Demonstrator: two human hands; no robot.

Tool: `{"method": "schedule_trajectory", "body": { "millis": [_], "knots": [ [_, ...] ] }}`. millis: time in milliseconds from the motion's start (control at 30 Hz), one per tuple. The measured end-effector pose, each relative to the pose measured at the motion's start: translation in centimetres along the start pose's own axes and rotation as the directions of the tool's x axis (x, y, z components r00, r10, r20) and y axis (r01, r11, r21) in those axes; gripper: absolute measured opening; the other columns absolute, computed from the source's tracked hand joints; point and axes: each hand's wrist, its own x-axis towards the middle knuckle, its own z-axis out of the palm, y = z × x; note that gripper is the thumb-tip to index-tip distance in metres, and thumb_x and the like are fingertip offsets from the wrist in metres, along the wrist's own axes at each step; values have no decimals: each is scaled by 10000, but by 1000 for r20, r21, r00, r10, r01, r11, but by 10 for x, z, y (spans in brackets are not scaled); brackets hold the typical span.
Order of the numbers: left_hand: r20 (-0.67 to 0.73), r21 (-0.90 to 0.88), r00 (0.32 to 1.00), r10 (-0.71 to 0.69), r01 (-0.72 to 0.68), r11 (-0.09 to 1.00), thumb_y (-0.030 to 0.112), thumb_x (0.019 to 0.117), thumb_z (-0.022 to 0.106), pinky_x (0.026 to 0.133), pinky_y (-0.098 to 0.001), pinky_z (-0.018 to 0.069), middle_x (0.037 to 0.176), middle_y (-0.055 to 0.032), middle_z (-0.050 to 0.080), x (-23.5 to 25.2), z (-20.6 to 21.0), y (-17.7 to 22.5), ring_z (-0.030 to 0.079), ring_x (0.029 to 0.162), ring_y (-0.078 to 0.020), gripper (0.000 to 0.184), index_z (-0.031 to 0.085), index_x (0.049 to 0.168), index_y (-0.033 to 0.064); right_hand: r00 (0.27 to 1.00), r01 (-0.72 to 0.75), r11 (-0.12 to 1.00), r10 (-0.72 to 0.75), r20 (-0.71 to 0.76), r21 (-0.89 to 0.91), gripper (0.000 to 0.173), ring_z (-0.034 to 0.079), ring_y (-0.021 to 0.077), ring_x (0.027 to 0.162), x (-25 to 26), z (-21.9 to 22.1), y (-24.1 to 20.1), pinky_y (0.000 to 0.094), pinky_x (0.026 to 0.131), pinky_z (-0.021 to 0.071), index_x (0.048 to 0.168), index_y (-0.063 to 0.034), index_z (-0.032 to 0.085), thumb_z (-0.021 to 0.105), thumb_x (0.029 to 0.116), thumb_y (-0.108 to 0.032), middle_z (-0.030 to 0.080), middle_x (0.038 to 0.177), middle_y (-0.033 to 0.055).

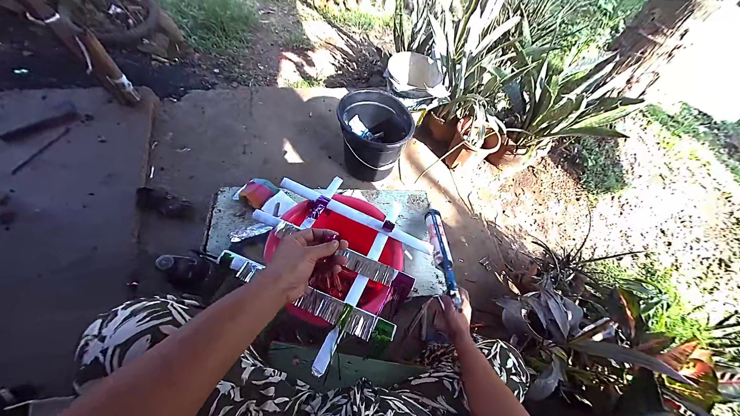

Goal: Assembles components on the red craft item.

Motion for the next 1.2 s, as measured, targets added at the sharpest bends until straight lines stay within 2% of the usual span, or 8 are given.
{"method": "schedule_trajectory", "body": {
  "millis": [133,233,367,467,600,767,1000,1200],
  "knots": [
    [21,-18,1000,20,-19,1000,37,1019,569,630,-257,580,938,-103,726,-9,-5,1,700,684,-142,152,592,1165,-1,960,-58,813,206,-192,579,367,666,191,936,-7,-22,-18,337,866,568,1311,127,485,396,1090,-152,650,1076,198],
    [10,-85,1000,25,-24,996,6,1013,570,673,-282,597,968,-127,720,-12,-10,1,714,732,-171,182,582,1192,-29,930,-94,763,296,-217,639,361,647,130,701,-10,-58,-37,347,702,603,1261,20,518,448,1100,-296,601,853,51],
    [-23,-201,999,32,-36,979,-23,1016,544,701,-287,596,1009,-123,694,-22,-17,10,707,767,-168,242,553,1258,-28,931,0,939,126,-343,343,541,645,101,810,-62,-102,-61,315,797,563,1378,116,471,630,1025,-262,642,1027,154],
    [-77,-234,993,89,-105,967,-44,992,573,710,-261,587,973,-114,702,-30,-23,21,702,764,-148,237,560,1228,-34,884,318,928,-217,-414,195,488,638,5,967,-106,-132,-74,203,922,527,1262,222,471,646,967,-125,629,1077,144],
    [-131,-183,976,176,-198,963,18,995,599,696,-238,578,949,-87,722,-33,-30,24,698,738,-117,177,601,1172,-3,731,677,656,-546,-410,333,189,695,80,1070,-138,-144,-108,292,1003,549,1172,-148,656,635,1016,-253,744,1078,-96],
    [-209,-215,946,249,-292,932,57,1046,523,637,-234,569,916,-52,704,-25,-34,24,673,702,-97,159,634,1154,21,697,662,515,-691,-193,545,329,690,0,862,-185,-125,-147,205,827,567,1129,-341,715,598,963,-601,720,920,-183],
    [-259,-266,921,290,-356,896,-17,1044,474,760,-298,602,1049,-124,669,-1,-50,22,705,826,-154,233,552,1263,-39,751,394,609,-645,141,688,440,656,-50,752,-214,-87,-145,155,698,540,1098,-357,745,485,967,-687,723,870,-179],
    [-285,-212,904,319,-384,899,-84,1001,495,823,-309,568,1094,-131,666,0,-54,21,678,911,-150,280,557,1271,-44,746,391,652,-638,191,649,450,658,-25,714,-225,-71,-136,176,671,550,1063,-349,745,515,937,-714,724,840,-150]
  ]
}}
